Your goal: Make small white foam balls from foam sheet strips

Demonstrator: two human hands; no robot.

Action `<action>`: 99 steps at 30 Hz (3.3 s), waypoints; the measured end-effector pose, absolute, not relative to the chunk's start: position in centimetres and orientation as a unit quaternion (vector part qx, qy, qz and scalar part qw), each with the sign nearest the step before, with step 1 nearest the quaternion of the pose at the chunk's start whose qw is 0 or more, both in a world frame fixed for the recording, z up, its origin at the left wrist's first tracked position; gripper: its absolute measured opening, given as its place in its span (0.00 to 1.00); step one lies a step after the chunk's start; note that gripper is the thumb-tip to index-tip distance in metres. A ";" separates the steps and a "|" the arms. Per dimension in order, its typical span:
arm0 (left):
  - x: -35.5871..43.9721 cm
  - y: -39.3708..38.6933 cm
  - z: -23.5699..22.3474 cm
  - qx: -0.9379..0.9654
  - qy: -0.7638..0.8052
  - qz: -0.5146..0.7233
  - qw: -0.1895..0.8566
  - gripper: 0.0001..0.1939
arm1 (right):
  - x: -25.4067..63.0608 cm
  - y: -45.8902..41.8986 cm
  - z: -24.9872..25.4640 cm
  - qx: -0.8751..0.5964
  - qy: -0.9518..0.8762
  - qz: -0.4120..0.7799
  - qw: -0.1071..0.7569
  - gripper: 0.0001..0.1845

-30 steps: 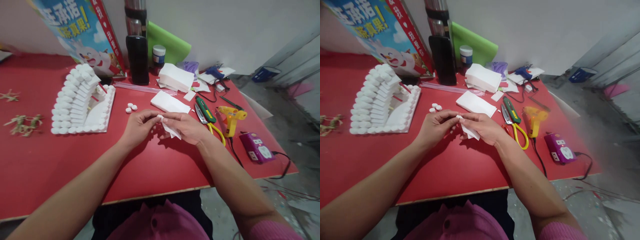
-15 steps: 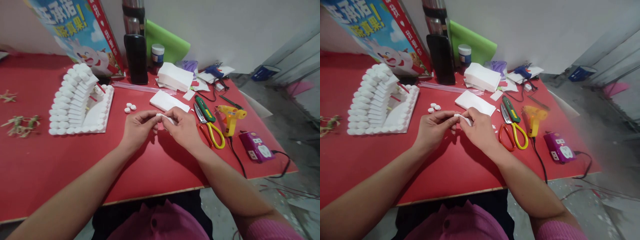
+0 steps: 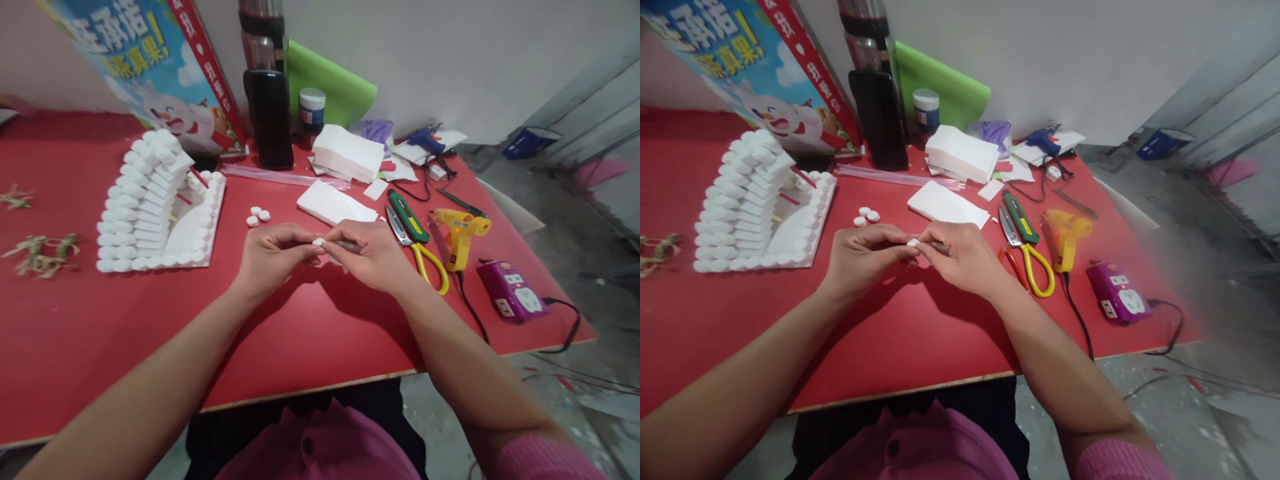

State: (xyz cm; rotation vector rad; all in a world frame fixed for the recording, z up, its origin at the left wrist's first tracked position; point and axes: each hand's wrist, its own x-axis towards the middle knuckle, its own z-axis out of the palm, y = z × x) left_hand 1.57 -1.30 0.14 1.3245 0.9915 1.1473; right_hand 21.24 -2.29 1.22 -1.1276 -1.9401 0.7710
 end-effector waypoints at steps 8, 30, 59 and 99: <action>1.5 -1.3 -0.1 0.556 0.394 0.442 0.584 0.10 | 21.1 -2.0 0.7 -0.439 -0.730 0.341 0.399 0.09; 0.4 0.1 -1.3 0.650 0.311 0.414 0.556 0.15 | 20.5 -2.1 0.5 -0.425 -0.678 0.411 0.436 0.09; 0.5 -0.2 -0.8 0.676 0.396 0.470 0.407 0.08 | 20.8 -0.7 1.0 -0.346 -0.370 0.803 0.315 0.21; 1.6 -1.2 0.0 0.603 0.439 0.478 0.463 0.04 | 18.9 -2.9 0.1 -0.523 -0.702 0.206 0.438 0.08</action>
